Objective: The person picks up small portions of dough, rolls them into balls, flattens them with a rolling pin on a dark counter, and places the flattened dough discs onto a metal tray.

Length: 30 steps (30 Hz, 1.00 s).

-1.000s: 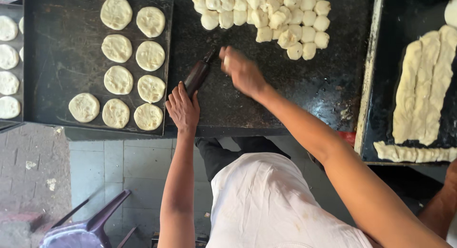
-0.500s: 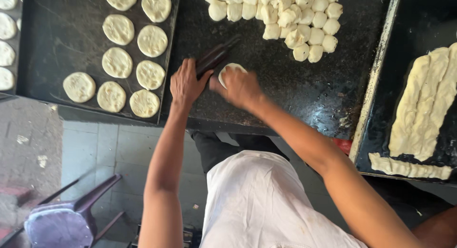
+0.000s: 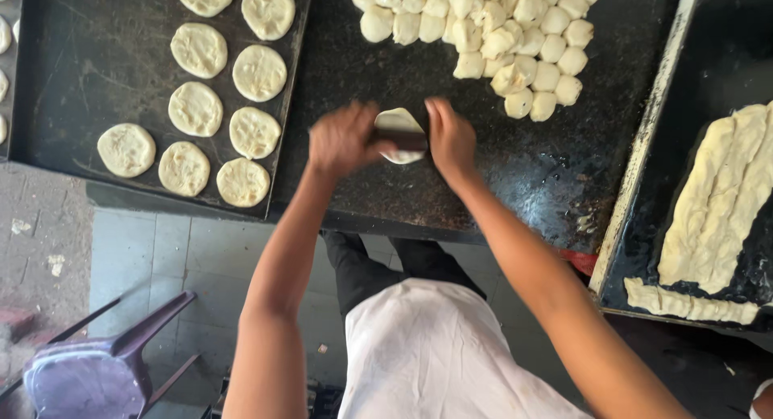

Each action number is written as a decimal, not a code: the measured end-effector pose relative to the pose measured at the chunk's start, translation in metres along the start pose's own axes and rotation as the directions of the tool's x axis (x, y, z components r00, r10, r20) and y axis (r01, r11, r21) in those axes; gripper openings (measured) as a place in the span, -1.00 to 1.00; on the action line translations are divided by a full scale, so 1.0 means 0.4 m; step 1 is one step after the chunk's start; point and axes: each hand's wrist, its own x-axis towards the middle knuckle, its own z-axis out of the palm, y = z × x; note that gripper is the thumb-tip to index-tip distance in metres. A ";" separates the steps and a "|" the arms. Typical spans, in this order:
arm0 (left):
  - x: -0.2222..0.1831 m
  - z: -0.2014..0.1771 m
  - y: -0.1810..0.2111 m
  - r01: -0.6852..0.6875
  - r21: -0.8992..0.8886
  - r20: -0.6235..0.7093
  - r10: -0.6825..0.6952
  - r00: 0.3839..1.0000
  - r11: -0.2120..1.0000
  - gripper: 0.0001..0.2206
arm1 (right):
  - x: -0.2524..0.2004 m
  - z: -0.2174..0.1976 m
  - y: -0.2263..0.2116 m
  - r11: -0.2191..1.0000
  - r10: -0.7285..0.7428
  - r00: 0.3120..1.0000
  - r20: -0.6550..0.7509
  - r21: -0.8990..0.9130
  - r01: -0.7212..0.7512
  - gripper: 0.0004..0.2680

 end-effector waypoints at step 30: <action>-0.311 0.240 -0.101 0.230 -0.031 -0.073 -0.231 0.970 0.973 -0.51 | 0.328 0.865 -0.672 0.915 -0.170 0.922 0.347 0.403 0.017 -0.75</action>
